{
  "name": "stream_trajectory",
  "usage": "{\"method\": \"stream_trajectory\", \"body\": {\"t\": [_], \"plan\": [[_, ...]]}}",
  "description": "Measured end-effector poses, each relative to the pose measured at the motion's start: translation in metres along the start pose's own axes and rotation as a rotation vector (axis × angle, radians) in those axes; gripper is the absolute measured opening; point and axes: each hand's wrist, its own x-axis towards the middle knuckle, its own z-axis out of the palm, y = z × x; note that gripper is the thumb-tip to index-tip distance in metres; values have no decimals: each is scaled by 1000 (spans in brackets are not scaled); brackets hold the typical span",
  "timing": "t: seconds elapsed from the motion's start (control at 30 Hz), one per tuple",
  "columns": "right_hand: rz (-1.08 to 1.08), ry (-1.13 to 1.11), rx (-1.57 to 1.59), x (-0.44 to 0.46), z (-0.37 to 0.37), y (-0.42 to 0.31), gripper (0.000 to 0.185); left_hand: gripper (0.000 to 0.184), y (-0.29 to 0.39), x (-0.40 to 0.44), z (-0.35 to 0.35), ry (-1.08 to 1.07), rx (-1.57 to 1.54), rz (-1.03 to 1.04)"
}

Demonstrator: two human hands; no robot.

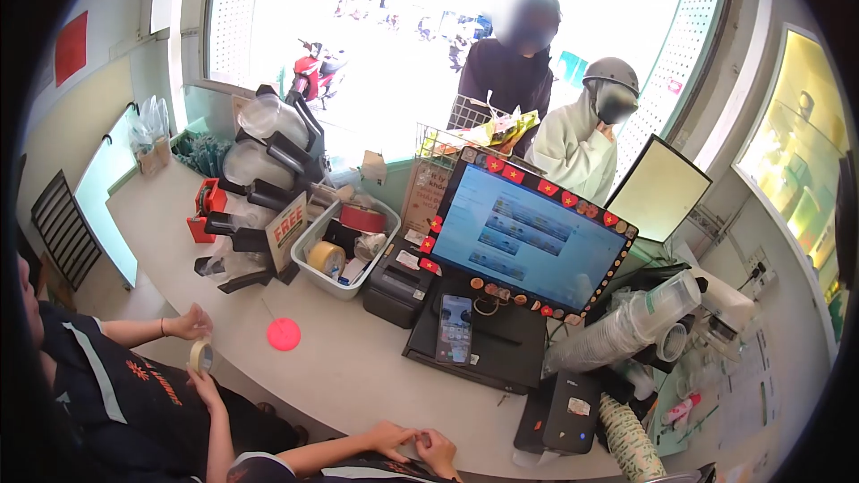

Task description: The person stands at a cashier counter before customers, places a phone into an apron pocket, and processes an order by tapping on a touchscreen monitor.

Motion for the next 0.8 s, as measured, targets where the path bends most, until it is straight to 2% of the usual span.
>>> {"method": "stream_trajectory", "body": {"t": [0.1, 0.4, 0.5, 0.6, 0.7, 0.8], "plan": [[-123, 151, -1, 2, 6, 2, 14, 72, -4, 0, 3, -5, -45, -2], [-113, 161, -35, 3, 5, 0, 16, 65, 3, 3, -10, -42, -19, -29], [37, 0, 15, 0, -2, -5, 22, 63, 4, 2, -8, -34, 10, -18], [25, 16, 13, 1, -1, -5, 21, 63, 4, 2, -10, -23, -16, -16], [-94, 155, 2, 1, 4, -2, 15, 63, 5, 1, -10, -40, -29, -32], [-85, 138, -3, 2, 3, -2, 14, 63, 4, 2, -10, -30, -39, -31]]}}
